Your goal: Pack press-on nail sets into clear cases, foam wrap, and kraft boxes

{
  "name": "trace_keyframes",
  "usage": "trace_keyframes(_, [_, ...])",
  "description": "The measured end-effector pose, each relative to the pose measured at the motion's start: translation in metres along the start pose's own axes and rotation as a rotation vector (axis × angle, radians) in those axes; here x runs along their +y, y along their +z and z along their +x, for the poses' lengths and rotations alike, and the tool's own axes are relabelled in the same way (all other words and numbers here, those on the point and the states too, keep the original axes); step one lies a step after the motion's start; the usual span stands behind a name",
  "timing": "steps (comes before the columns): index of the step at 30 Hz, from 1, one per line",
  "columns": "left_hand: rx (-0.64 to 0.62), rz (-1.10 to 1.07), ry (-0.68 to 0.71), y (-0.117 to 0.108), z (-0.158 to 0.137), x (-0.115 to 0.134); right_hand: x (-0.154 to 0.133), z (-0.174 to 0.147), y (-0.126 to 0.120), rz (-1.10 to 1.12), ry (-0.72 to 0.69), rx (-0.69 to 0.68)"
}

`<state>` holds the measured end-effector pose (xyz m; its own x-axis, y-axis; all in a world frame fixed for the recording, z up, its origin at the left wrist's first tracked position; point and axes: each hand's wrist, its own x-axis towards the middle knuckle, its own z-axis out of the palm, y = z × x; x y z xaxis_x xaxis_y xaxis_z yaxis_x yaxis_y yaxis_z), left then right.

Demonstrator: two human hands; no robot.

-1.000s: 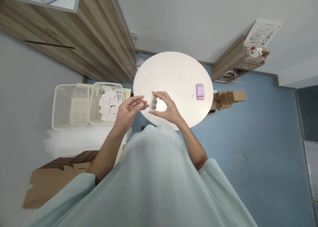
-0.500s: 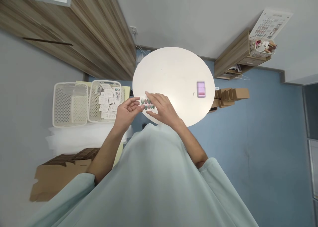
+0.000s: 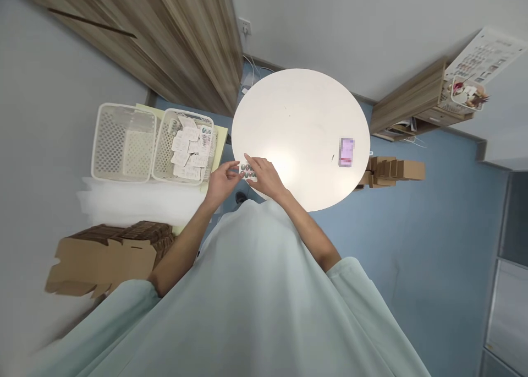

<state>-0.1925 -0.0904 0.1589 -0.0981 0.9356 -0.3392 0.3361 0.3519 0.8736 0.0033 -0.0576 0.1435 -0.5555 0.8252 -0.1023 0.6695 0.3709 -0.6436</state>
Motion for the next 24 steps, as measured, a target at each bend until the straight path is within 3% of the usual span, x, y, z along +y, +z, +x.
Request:
trace_keyframes(5, [0.020,0.111,0.005,0.000,0.008,-0.021,0.012,0.006,0.018,-0.043,0.081,-0.043])
trace_keyframes(13, [0.008,0.096,0.018,-0.030,0.010,-0.038,0.001,0.012,0.012,-0.059,0.119,0.016])
trace_keyframes(18, [0.029,0.074,0.034,-0.068,0.015,-0.047,-0.027,0.023,0.011,-0.069,0.139,0.054])
trace_keyframes(24, [0.118,0.037,0.039,-0.139,0.027,-0.070,-0.067,0.045,0.023,-0.076,0.110,0.064])
